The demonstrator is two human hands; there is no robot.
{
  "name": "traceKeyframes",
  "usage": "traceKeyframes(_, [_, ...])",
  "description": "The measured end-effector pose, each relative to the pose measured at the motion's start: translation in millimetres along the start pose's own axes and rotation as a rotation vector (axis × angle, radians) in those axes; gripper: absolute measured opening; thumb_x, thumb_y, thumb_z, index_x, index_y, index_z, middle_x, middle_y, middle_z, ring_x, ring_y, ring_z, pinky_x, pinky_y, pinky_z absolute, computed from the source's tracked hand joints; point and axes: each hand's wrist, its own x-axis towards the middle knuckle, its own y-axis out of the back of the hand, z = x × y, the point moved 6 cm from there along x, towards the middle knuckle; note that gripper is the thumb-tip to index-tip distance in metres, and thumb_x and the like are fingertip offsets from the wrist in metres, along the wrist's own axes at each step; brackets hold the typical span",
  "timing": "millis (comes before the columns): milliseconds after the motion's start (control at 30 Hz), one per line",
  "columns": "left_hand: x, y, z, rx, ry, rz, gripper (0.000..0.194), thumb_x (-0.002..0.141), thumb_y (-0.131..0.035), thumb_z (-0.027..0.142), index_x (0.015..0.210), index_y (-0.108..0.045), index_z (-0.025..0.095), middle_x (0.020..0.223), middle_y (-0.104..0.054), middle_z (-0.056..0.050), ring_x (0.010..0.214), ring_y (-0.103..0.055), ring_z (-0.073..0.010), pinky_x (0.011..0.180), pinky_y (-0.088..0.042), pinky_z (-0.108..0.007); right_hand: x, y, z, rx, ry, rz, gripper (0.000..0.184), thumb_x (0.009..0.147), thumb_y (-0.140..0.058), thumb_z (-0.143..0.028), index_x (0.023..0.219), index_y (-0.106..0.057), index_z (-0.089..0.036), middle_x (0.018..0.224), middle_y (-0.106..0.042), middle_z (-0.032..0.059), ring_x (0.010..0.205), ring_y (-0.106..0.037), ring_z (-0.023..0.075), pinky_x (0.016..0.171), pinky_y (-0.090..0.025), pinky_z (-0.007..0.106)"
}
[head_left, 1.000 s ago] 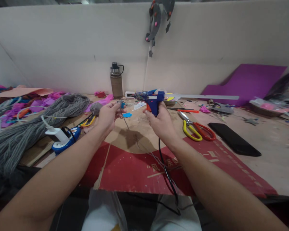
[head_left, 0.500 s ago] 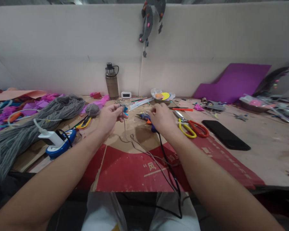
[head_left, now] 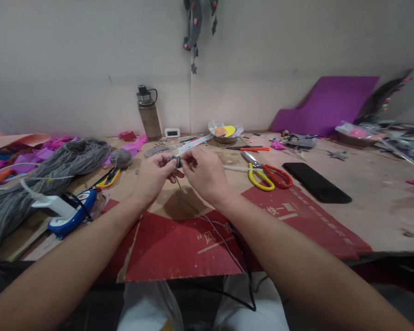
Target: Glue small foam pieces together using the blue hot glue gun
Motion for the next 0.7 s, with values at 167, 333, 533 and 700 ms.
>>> traceKeyframes(167, [-5.2, -0.1, 10.4, 0.111, -0.017, 0.056, 0.008, 0.078, -0.064, 0.015, 0.070, -0.065, 0.015, 0.056, -0.064, -0.001, 0.044, -0.058, -0.0089, 0.044, -0.043, -0.019, -0.8, 0.5, -1.1, -0.040, -0.024, 0.021, 0.008, 0.083, -0.055, -0.019, 0.076, -0.056, -0.021, 0.081, -0.064, 0.0051, 0.081, -0.055, 0.0196, 0.075, -0.039, 0.034])
traceKeyframes(333, [-11.4, -0.7, 19.3, 0.200, -0.066, 0.110, 0.011, 0.076, -0.064, 0.009, 0.068, -0.066, 0.016, 0.055, -0.064, -0.001, 0.046, -0.059, -0.0093, 0.045, -0.044, -0.019, -0.8, 1.4, -3.4, -0.044, -0.034, 0.023, 0.009, 0.081, -0.055, -0.018, 0.072, -0.053, -0.021, 0.077, -0.063, 0.0049, 0.078, -0.054, 0.0195, 0.073, -0.038, 0.034])
traceKeyframes(533, [-10.8, -1.3, 20.5, 0.193, -0.083, 0.089, 0.008, 0.075, -0.066, 0.010, 0.069, -0.066, 0.016, 0.055, -0.063, 0.001, 0.046, -0.058, -0.0091, 0.046, -0.044, -0.019, 0.2, 0.5, 0.3, 0.089, -0.086, 0.031, 0.007, 0.075, -0.057, -0.018, 0.071, -0.052, -0.021, 0.074, -0.059, 0.0023, 0.071, -0.052, 0.0157, 0.066, -0.039, 0.030])
traceKeyframes(700, [-5.9, -2.1, 12.1, 0.089, -0.029, 0.021, 0.007, 0.077, -0.065, 0.017, 0.071, -0.064, 0.015, 0.056, -0.063, 0.000, 0.046, -0.058, -0.0089, 0.046, -0.045, -0.019, 0.1, -1.5, 7.9, 0.316, -0.227, 0.041, 0.006, 0.072, -0.057, -0.017, 0.067, -0.054, -0.019, 0.067, -0.057, -0.0009, 0.063, -0.050, 0.0122, 0.060, -0.038, 0.026])
